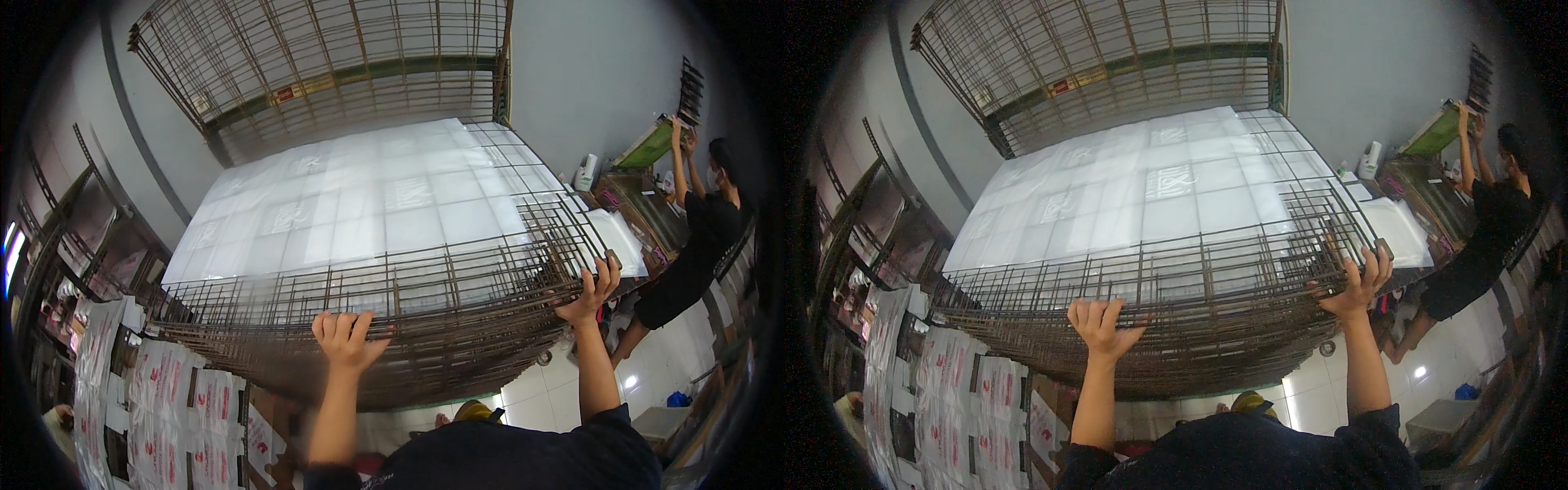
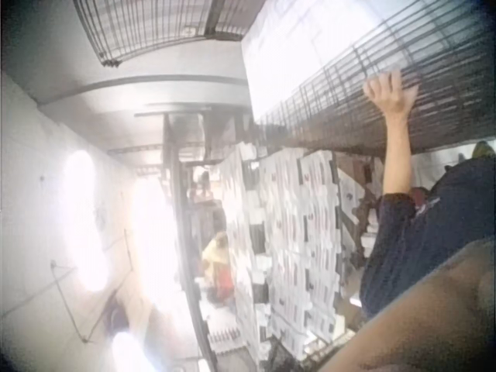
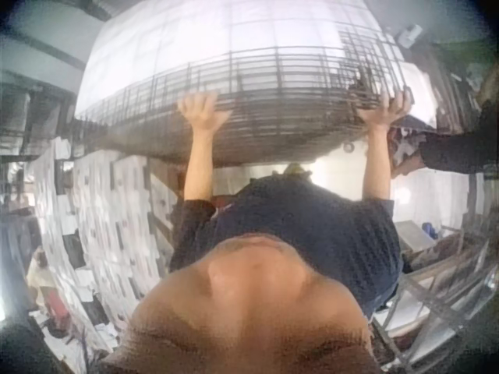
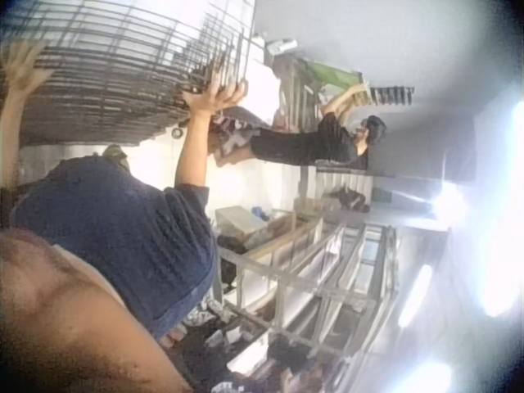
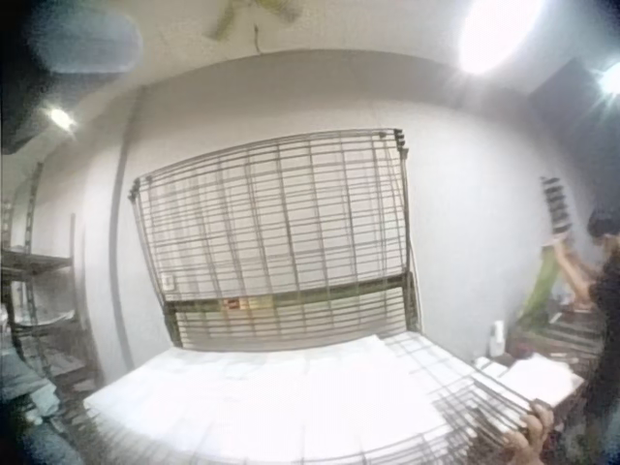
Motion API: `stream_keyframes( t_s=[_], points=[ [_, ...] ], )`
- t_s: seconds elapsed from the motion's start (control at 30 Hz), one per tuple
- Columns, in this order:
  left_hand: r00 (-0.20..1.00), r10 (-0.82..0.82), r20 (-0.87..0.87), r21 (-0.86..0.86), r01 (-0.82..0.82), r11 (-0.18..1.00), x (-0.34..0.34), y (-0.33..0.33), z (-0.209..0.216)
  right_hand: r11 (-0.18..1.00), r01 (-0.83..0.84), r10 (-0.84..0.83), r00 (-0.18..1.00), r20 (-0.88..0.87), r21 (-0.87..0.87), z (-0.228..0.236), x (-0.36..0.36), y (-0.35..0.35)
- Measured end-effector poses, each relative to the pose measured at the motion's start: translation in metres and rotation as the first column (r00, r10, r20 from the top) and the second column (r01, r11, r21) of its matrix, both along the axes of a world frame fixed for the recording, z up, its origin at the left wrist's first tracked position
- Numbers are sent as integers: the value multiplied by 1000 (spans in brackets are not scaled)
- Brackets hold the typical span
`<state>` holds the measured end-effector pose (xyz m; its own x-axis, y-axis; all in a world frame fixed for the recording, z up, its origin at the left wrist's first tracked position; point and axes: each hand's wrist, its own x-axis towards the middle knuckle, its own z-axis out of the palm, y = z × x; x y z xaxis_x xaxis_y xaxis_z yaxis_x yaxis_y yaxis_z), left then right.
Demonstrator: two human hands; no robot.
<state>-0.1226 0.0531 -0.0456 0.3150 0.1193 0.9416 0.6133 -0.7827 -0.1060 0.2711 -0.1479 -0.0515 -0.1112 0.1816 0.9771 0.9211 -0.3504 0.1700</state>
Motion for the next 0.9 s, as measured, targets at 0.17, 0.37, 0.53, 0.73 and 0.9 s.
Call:
stream_keyframes(
  t_s=[0.17, 0.37, 0.53, 0.73, 0.9],
  points=[
    [1000, -9, -19, 24, 10, 1000, 0, 2, 2, 1000, -19, 19, 1000, -9, -1, -3, 4, -1],
    [1000, 12, 1, 55, -12, 998, 1, 5, -1, 999, -31, 31, 1000, 0, -6, -3, 6, -2],
    [1000, 0, 0, 53, 0, 999, 1, 6, -1, 1000, -28, 28, 1000, 4, -13, -3, 5, -2],
    [1000, 5, 8, 61, -5, 998, 2, 6, -1, 1000, -20, 20, 1000, 4, -22, -2, 4, -2],
    [1000, 12, 4, 59, -13, 998, 2, 6, -1, 999, -17, 17, 1000, 1, -30, -4, 5, -3]
  ],
)
